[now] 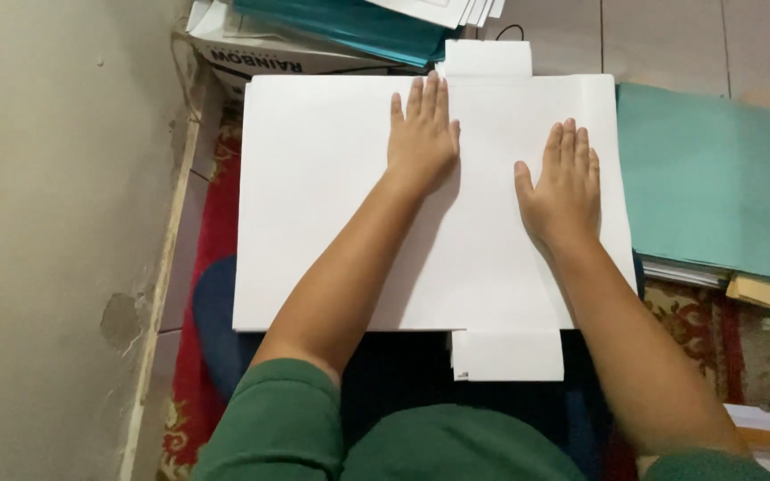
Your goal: The person inserts printed forms into white paper envelopes, folds the top flap, and smooths the surface. This process is repeated multiple times with identical forms and envelopes.
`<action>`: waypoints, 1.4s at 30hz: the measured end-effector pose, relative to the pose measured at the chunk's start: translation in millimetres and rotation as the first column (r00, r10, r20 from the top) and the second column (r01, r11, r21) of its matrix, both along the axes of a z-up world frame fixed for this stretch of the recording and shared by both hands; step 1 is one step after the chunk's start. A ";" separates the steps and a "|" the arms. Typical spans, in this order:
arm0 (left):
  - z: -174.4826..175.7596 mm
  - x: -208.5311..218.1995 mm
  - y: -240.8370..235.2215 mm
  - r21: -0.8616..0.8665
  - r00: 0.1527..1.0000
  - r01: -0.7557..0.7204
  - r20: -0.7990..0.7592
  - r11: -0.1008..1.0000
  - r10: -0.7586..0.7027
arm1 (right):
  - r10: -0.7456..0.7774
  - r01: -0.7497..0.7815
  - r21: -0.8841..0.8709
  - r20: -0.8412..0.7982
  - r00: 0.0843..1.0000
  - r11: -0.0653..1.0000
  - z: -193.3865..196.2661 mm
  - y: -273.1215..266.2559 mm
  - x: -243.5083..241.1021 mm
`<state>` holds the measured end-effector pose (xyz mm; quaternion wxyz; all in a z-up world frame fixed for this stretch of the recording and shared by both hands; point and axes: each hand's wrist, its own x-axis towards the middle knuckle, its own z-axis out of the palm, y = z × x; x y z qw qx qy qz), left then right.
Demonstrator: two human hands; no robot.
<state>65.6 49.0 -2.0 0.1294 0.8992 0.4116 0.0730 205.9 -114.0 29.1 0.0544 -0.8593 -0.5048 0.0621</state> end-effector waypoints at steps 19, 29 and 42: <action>28.8 -96.9 -149.3 -0.096 0.995 0.098 0.033 0.991 -0.095 | 0.034 -0.032 0.079 -0.018 0.999 0.996 2.2 -5.4 -0.4; 5.0 -64.7 -61.1 -0.031 0.994 0.105 0.044 0.994 -0.103 | 0.044 -0.043 0.058 -0.004 0.999 0.997 6.7 -5.8 -4.5; -6.8 -32.9 35.7 -0.306 0.545 -0.215 0.750 0.928 0.374 | 0.443 -0.426 0.124 -0.172 0.880 0.896 40.6 89.7 -54.4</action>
